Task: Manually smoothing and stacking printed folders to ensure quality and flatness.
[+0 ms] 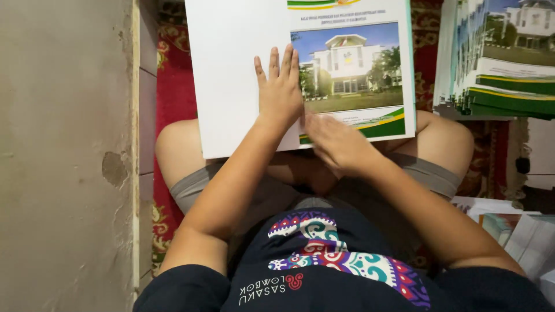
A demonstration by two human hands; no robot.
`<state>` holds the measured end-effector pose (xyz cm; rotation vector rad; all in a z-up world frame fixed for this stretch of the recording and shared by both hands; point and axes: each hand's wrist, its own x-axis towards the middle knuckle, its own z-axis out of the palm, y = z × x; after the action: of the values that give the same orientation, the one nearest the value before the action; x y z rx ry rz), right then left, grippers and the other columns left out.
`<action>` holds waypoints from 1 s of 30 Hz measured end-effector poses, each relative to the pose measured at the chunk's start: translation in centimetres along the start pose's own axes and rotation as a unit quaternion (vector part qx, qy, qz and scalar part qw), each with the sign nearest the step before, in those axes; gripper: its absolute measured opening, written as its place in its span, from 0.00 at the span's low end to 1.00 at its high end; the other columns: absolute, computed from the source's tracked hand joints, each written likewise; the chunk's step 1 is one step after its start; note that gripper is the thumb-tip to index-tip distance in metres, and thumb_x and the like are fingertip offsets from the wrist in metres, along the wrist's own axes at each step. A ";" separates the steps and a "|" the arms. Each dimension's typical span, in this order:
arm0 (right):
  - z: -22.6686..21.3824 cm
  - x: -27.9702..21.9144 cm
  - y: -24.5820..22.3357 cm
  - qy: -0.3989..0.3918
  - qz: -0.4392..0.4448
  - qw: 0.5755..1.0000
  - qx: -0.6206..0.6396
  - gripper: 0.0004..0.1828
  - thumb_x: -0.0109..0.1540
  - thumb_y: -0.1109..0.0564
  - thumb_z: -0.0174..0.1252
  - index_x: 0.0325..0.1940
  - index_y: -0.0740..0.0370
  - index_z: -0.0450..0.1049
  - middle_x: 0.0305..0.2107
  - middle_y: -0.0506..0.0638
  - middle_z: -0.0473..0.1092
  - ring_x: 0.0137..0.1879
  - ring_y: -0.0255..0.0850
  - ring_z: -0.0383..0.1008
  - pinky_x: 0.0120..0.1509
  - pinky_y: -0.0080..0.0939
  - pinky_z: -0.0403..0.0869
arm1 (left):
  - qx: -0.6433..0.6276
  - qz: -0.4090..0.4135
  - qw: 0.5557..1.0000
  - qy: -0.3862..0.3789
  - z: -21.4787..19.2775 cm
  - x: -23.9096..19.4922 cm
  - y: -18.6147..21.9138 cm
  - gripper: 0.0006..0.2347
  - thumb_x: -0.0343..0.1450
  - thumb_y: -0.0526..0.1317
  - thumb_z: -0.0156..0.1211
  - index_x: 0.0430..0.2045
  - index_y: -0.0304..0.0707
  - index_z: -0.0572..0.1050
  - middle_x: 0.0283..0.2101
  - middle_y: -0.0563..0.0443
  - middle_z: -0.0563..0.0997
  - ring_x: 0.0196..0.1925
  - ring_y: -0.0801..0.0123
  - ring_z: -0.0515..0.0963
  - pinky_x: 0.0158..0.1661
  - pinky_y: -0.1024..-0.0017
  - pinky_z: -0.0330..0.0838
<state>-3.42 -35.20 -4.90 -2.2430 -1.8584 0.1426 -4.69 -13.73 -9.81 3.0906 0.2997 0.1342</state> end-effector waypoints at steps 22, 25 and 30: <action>0.2 -1.5 7.9 0.106 0.330 0.938 -0.003 0.35 0.74 0.47 0.38 0.80 0.72 0.48 0.77 0.66 0.45 0.82 0.58 0.41 0.82 0.57 0.41 | -0.022 0.004 0.997 0.068 0.7 -0.8 2.0 0.27 0.71 0.36 0.44 0.70 0.28 0.59 0.76 0.38 0.55 0.78 0.40 0.50 0.70 0.35 0.43; 1.1 -1.4 7.9 0.112 0.315 0.942 -0.032 0.36 0.74 0.45 0.37 0.80 0.72 0.49 0.77 0.68 0.45 0.82 0.61 0.42 0.82 0.60 0.42 | -0.066 0.077 0.993 0.062 0.3 -5.4 8.0 0.26 0.74 0.40 0.44 0.69 0.24 0.60 0.75 0.32 0.57 0.78 0.40 0.50 0.72 0.36 0.40; 3.1 -2.9 9.8 0.140 0.290 0.942 -0.091 0.35 0.74 0.46 0.40 0.80 0.71 0.51 0.75 0.68 0.49 0.80 0.61 0.49 0.79 0.60 0.51 | -0.187 0.173 0.966 0.039 0.3 -5.3 10.5 0.29 0.76 0.50 0.45 0.69 0.25 0.59 0.72 0.31 0.63 0.77 0.44 0.58 0.73 0.43 0.48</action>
<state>4.76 -39.36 -10.45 -2.7047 -1.0687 -0.2546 -7.82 -25.04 -10.05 2.7319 -0.2414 0.2841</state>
